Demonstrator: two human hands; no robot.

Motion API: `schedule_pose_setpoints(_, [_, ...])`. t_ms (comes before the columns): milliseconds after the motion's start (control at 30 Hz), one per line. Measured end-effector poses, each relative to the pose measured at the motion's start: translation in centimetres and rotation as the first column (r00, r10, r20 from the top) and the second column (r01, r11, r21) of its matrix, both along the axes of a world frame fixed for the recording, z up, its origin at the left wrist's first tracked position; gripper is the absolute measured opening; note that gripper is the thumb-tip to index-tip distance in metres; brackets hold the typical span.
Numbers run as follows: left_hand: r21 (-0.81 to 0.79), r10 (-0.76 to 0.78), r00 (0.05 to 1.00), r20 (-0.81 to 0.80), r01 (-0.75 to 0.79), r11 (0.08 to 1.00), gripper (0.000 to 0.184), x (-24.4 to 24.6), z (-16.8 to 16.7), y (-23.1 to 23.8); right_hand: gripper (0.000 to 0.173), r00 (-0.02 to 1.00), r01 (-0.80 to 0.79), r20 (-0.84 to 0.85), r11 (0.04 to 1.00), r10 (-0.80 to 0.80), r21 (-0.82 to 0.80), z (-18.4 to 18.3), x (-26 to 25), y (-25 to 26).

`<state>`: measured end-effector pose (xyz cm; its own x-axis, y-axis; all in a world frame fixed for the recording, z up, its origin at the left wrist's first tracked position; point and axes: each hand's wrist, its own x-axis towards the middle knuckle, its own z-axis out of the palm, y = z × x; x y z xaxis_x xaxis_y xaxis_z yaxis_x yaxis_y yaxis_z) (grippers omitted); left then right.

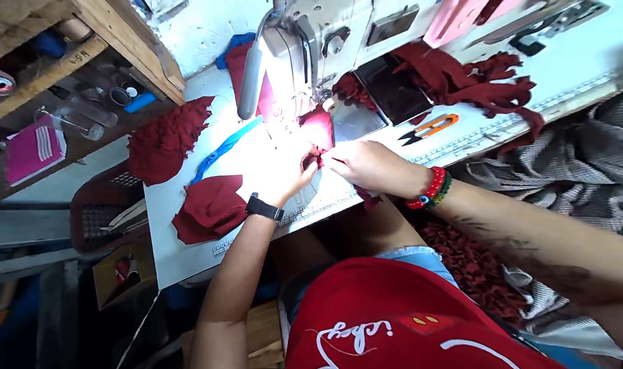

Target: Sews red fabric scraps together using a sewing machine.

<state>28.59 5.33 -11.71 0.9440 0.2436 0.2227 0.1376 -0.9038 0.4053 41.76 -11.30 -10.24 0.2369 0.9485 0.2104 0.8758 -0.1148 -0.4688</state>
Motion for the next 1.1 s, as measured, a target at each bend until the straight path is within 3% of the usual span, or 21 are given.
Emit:
schedule_pose_setpoints(67, [0.011,-0.001,1.000,0.009,0.001,1.000,0.018,0.0,-0.3,0.1,0.022,0.996,-0.008,0.095,0.998,0.002,0.062,-0.2,0.7,0.5])
schedule_pose_setpoints(133, [0.037,-0.012,1.000,0.019,0.011,0.999,0.017,0.0,-0.2,0.1,0.028,0.978,0.030,0.207,0.999,-0.025,-0.018,-0.5,2.2,1.5])
schedule_pose_setpoints(233, [0.084,-0.024,0.999,0.037,0.021,0.996,0.018,-0.1,-0.3,0.3,0.023,0.966,0.137,0.231,0.988,-0.119,-0.064,0.4,2.2,1.4])
schedule_pose_setpoints(300, [0.084,-0.014,1.000,0.026,0.011,0.996,0.019,-0.2,-0.2,0.3,0.028,0.968,0.120,0.227,0.992,-0.109,-0.031,1.0,0.9,0.4])
schedule_pose_setpoints(433, [0.078,-0.020,1.000,-0.004,0.021,0.997,0.019,-0.1,0.8,0.3,0.010,0.993,0.001,0.119,1.000,0.000,-0.007,0.0,0.4,0.4])
schedule_pose_setpoints(500, [0.045,-0.021,1.000,-0.016,0.021,0.999,0.023,0.2,1.0,0.4,0.009,0.996,0.013,0.093,1.000,-0.013,-0.005,-0.8,0.7,0.6])
schedule_pose_setpoints(633, [-0.006,0.002,0.999,-0.040,-0.002,1.000,0.031,0.7,1.0,0.3,0.021,0.966,0.099,-0.227,0.989,-0.121,-0.107,1.6,0.5,0.2])
schedule_pose_setpoints(700, [-0.008,0.009,0.999,-0.045,-0.009,1.000,0.036,0.9,0.9,0.4,0.017,0.917,0.098,-0.375,0.987,-0.139,-0.127,2.4,0.6,0.0])
schedule_pose_setpoints(767, [0.008,0.011,1.000,-0.015,-0.011,1.000,0.031,1.0,0.6,0.5,0.012,0.900,0.088,-0.415,0.988,-0.133,-0.126,2.4,0.9,0.1])
schedule_pose_setpoints(867, [0.020,-0.001,1.000,-0.007,0.001,1.000,0.029,0.9,0.0,0.7,0.014,0.945,0.061,-0.310,0.989,-0.101,-0.138,2.0,1.2,0.5])
schedule_pose_setpoints(967, [0.033,-0.026,0.999,0.032,0.025,0.999,0.022,0.9,-0.5,0.9,0.017,0.997,0.023,-0.071,0.995,-0.030,-0.101,0.2,1.5,0.8])
schedule_pose_setpoints(1100, [0.038,-0.030,0.991,0.130,0.025,0.999,0.021,0.8,-0.8,0.9,0.014,0.988,0.004,0.154,0.998,0.007,-0.070,-0.6,0.8,1.1])
